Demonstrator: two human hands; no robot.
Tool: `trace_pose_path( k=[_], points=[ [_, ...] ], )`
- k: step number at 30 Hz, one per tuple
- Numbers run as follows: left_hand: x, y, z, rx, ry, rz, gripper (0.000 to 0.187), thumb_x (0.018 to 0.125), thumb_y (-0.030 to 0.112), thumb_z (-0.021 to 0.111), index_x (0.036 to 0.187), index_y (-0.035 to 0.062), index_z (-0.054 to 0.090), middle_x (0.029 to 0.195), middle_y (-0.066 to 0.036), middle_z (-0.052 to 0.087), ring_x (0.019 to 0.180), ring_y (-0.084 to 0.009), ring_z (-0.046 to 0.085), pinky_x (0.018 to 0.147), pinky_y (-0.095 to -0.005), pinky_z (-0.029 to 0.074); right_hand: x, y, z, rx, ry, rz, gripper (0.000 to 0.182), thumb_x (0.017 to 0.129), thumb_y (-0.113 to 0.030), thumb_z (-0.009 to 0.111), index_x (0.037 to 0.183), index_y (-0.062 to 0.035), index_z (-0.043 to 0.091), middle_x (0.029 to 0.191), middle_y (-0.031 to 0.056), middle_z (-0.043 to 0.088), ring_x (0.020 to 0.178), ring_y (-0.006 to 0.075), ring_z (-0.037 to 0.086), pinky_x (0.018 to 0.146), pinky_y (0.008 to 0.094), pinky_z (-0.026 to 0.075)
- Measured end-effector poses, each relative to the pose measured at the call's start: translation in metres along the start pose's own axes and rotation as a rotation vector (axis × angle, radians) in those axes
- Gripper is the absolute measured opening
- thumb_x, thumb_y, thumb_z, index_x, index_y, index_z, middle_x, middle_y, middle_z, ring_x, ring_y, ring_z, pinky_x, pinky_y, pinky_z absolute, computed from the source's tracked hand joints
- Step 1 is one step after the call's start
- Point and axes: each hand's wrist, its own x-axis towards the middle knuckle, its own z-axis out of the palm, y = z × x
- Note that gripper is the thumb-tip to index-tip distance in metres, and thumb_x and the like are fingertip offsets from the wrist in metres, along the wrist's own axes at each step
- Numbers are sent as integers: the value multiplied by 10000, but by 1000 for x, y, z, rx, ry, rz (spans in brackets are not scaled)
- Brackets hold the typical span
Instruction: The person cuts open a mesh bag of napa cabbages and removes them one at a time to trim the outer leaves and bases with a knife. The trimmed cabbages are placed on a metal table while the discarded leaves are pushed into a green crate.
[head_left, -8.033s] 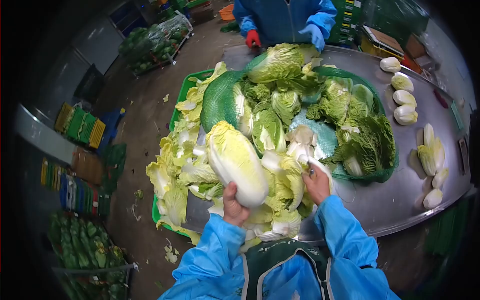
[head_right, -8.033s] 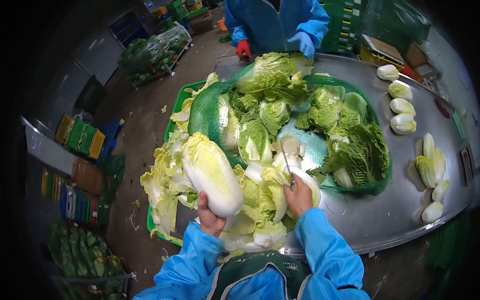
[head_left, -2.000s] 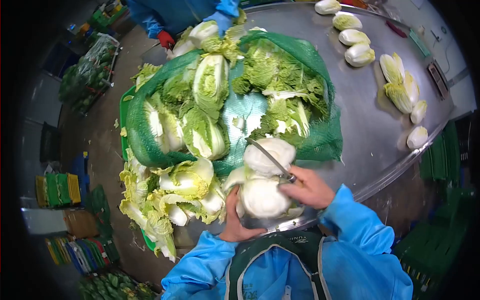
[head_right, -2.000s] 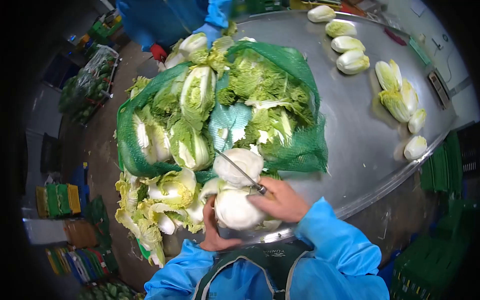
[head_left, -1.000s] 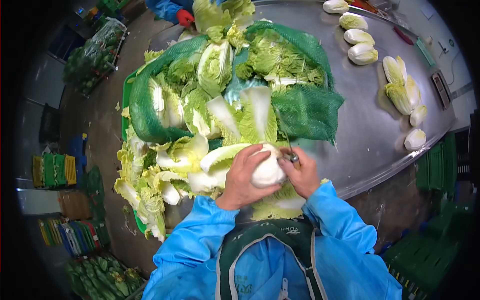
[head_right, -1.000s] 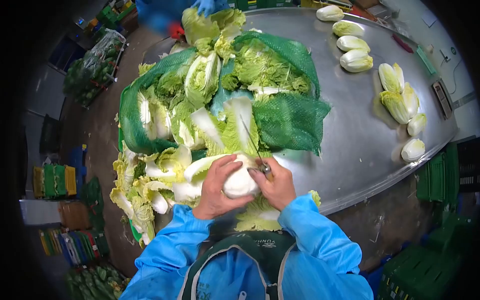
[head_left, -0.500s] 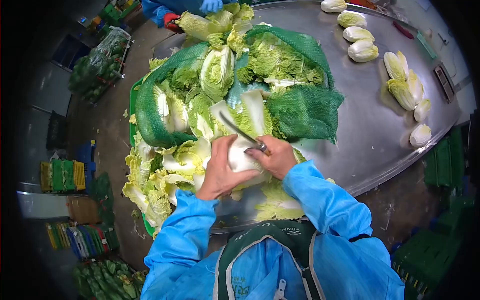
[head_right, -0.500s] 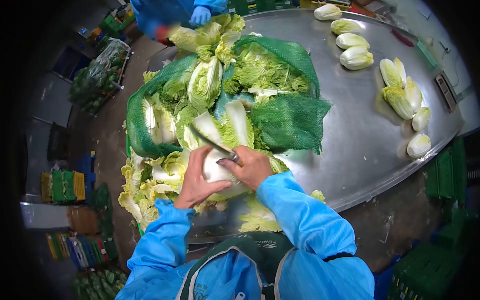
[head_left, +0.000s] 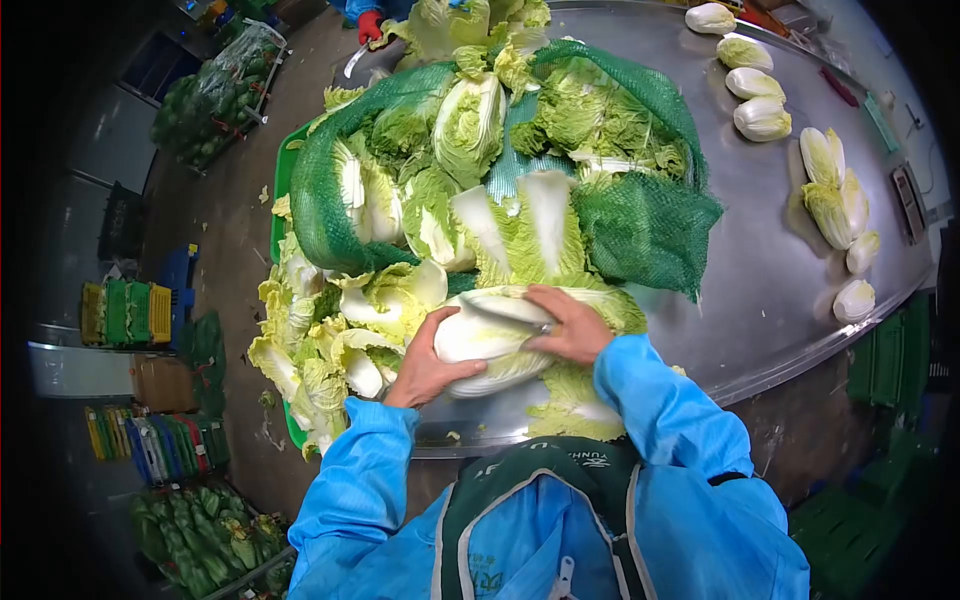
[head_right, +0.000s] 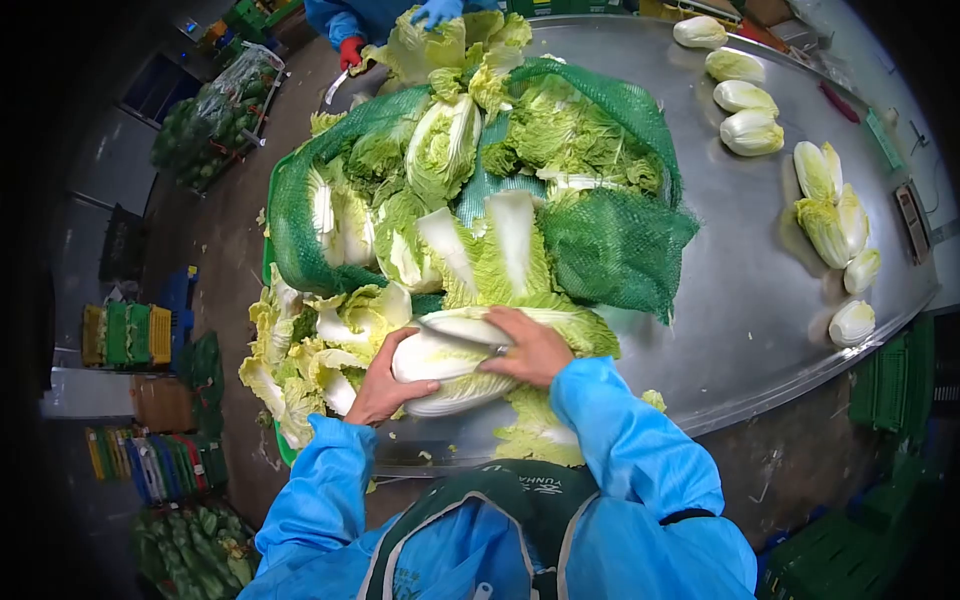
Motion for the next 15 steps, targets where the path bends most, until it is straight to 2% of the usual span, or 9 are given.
trace_pose_path(
  k=[2, 4, 5, 6, 8, 10, 12, 14, 15],
  points=[
    [-4, -7, -6, -40, 8, 2, 784, 626, 172, 816, 1282, 15, 414, 1164, -156, 548, 1081, -226, 533, 969, -333, 410, 6, 20, -10, 341, -69, 560, 427, 765, -299, 729, 1051, 1, 627, 1006, 169, 649, 859, 266, 617, 788, 321, 492],
    [-5, -27, -18, -161, 16, -88, 735, 667, 154, 776, 1288, 13, 410, 1175, -157, 544, 1096, -224, 525, 979, -327, 402, 12, 31, -23, 256, -65, 578, 374, 773, -240, 725, 1041, 2, 628, 995, 160, 653, 826, 248, 623, 750, 336, 504],
    [-10, -47, -19, -407, 30, -132, 689, 721, 178, 719, 1308, 22, 394, 1215, -156, 530, 1122, -248, 523, 998, -337, 393, 14, 28, -30, 122, 88, 538, 361, 773, -223, 723, 1032, 9, 628, 987, 157, 649, 804, 232, 619, 730, 338, 505],
    [-18, -63, -20, -401, 30, -122, 689, 721, 178, 719, 1308, 22, 394, 1215, -156, 530, 1122, -248, 523, 998, -337, 393, 18, 21, -35, -12, 241, 497, 347, 773, -206, 721, 1023, 16, 629, 979, 155, 646, 783, 215, 614, 711, 341, 507],
    [-28, -82, -19, -861, 180, -173, 676, 773, 256, 665, 1340, 42, 366, 1262, -144, 509, 1138, -264, 526, 989, -359, 422, 15, -16, -49, 27, 276, 507, 369, 776, -198, 717, 1054, 22, 613, 997, 159, 639, 819, 222, 615, 733, 341, 505],
    [-33, -68, -10, -846, 150, -207, 675, 794, 299, 638, 1352, 51, 350, 1277, -135, 501, 1123, -260, 543, 945, -367, 463, -4, -38, -36, 59, 298, 526, 393, 779, -189, 713, 1086, 27, 597, 1016, 163, 633, 855, 229, 615, 756, 342, 503],
    [-34, -58, -2, -849, 110, -239, 676, 815, 341, 610, 1365, 61, 334, 1293, -125, 493, 1108, -256, 559, 901, -375, 505, -19, -48, -10, 490, 236, 665, 497, 759, -190, 729, 1164, 33, 547, 1067, 181, 614, 946, 248, 601, 828, 337, 484],
    [-27, -50, 1, -763, -162, -313, 679, 837, 388, 579, 1378, 76, 311, 1276, -112, 504, 1028, -213, 604, 734, -351, 574, -23, -37, -4, 391, 221, 672, 536, 750, -194, 737, 1189, 32, 528, 1079, 180, 611, 979, 247, 590, 858, 334, 471],
    [-23, -49, 4, -704, -168, -314, 675, 846, 407, 565, 1378, 82, 304, 1261, -111, 512, 967, -193, 627, 614, -329, 582, -25, -34, -2, 310, 210, 679, 575, 741, -198, 744, 1213, 31, 509, 1091, 178, 607, 1012, 247, 578, 887, 331, 457]
  ],
)
